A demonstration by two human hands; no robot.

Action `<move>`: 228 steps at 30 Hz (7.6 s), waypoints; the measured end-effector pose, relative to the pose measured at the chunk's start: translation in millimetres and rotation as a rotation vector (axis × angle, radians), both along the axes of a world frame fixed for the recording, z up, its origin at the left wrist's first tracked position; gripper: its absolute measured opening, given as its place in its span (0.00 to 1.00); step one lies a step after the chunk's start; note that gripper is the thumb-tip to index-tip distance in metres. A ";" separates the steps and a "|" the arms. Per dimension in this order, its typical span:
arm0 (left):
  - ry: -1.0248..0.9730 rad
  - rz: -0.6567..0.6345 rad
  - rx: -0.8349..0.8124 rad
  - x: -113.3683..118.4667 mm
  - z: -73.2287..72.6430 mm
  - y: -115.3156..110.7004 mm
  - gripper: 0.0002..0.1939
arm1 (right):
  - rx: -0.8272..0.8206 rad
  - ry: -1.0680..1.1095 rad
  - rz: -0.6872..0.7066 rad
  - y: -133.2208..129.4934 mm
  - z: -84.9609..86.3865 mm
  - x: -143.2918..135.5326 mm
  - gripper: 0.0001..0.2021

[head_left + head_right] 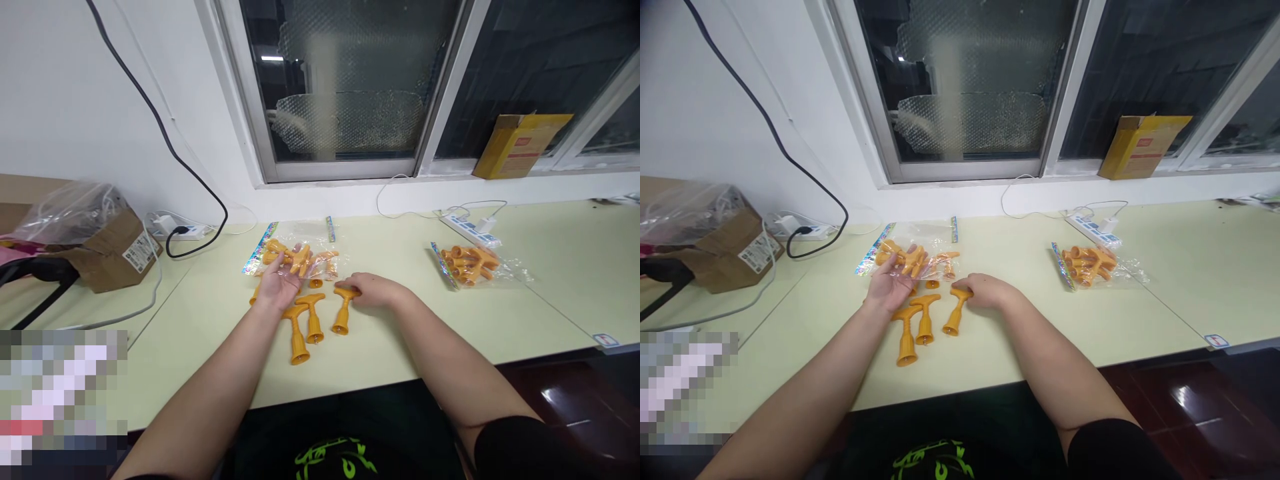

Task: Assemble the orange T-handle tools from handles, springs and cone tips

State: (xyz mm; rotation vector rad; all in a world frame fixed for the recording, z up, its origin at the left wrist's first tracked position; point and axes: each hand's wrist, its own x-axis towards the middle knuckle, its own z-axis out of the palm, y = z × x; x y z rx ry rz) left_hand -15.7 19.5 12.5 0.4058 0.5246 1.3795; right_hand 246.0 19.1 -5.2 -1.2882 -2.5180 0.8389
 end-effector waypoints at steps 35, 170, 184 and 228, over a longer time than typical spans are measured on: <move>0.050 -0.004 0.079 5.2 -1.0 -3.6 0.21 | -0.588 1.517 -0.367 0.3 25.5 -26.3 0.12; 0.090 -0.140 0.009 26.1 -6.9 -10.5 0.19 | -0.480 1.477 -0.339 -3.3 13.4 -50.8 0.20; -0.067 0.007 0.033 -2.6 9.2 -4.6 0.26 | 0.357 0.434 -0.001 20.5 -29.0 -36.3 0.24; 0.054 -0.014 0.067 6.1 -1.3 -3.6 0.20 | -0.673 1.215 -0.314 -2.3 30.1 -19.2 0.22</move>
